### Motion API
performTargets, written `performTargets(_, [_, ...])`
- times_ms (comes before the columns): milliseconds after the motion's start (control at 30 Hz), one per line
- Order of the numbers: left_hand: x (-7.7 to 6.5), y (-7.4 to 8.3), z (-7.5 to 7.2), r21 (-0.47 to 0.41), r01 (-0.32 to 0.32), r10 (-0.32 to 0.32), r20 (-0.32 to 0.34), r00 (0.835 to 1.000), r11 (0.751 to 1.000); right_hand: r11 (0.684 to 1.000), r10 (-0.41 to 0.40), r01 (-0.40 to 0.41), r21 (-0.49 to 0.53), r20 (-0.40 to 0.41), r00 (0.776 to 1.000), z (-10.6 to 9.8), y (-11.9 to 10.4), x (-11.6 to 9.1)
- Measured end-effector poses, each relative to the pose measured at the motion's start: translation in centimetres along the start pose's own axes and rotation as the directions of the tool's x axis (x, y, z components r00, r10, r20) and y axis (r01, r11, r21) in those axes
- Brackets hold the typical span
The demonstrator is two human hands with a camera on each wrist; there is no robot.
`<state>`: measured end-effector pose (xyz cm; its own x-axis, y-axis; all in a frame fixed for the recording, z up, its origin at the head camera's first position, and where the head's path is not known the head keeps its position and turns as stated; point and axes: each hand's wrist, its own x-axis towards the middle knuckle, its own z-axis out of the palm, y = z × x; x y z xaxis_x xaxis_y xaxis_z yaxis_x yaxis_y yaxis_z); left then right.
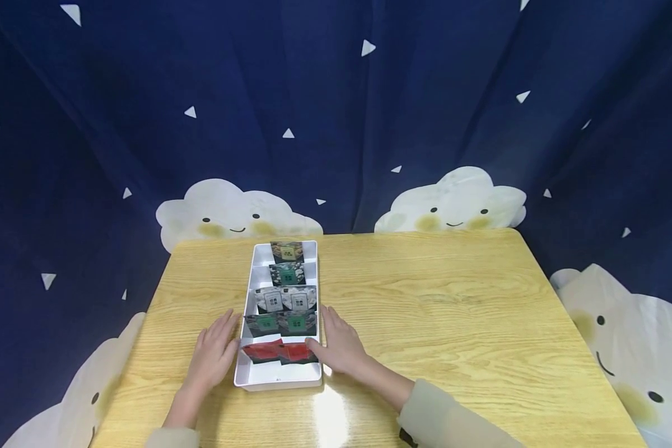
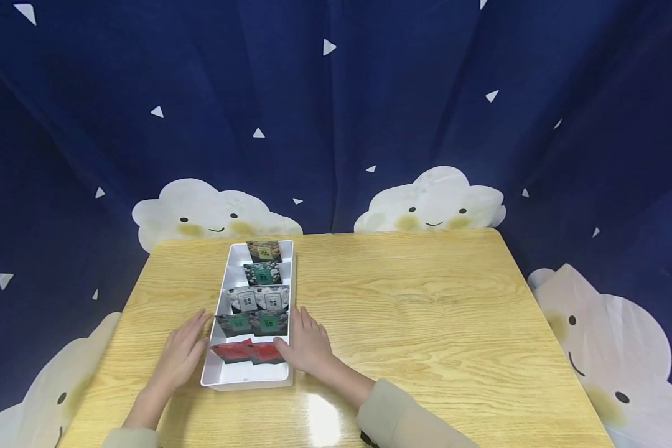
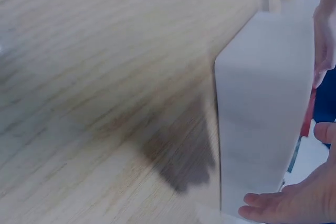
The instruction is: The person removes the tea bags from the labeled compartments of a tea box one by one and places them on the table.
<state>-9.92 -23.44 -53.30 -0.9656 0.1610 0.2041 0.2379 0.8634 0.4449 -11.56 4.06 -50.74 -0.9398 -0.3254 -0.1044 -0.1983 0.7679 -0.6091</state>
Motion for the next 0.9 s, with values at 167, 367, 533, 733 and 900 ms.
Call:
performTargets(167, [1.1, -0.6, 0.3, 0.005, 0.056, -0.056, 0.058, 0.997, 0.998, 1.000, 0.017, -0.017, 0.009, -0.024, 1.000, 0.4, 0.2, 1.7])
performTargets(367, [2.4, -0.9, 0.4, 0.012, 0.067, -0.068, 0.135, 0.989, 0.998, 1.000, 0.019, -0.019, -0.006, -0.026, 0.999, 0.6, 0.5, 3.2])
performTargets(533, [3.4, -1.3, 0.5, 0.015, 0.061, -0.063, 0.169, 0.984, 0.998, 1.000, 0.009, -0.010, -0.015, -0.033, 0.999, 0.5, 1.0, 4.3])
performTargets(733, [4.5, -1.4, 0.5, 0.028, 0.082, -0.086, 0.209, 0.974, 0.996, 0.999, 0.032, -0.033, -0.014, -0.014, 0.999, 0.2, 1.3, 5.6])
performTargets(900, [5.0, -1.3, 0.8, 0.050, 0.092, -0.101, 0.233, 0.967, 0.995, 0.997, 0.031, -0.033, -0.069, -0.032, 0.999, 0.7, 1.7, 6.5])
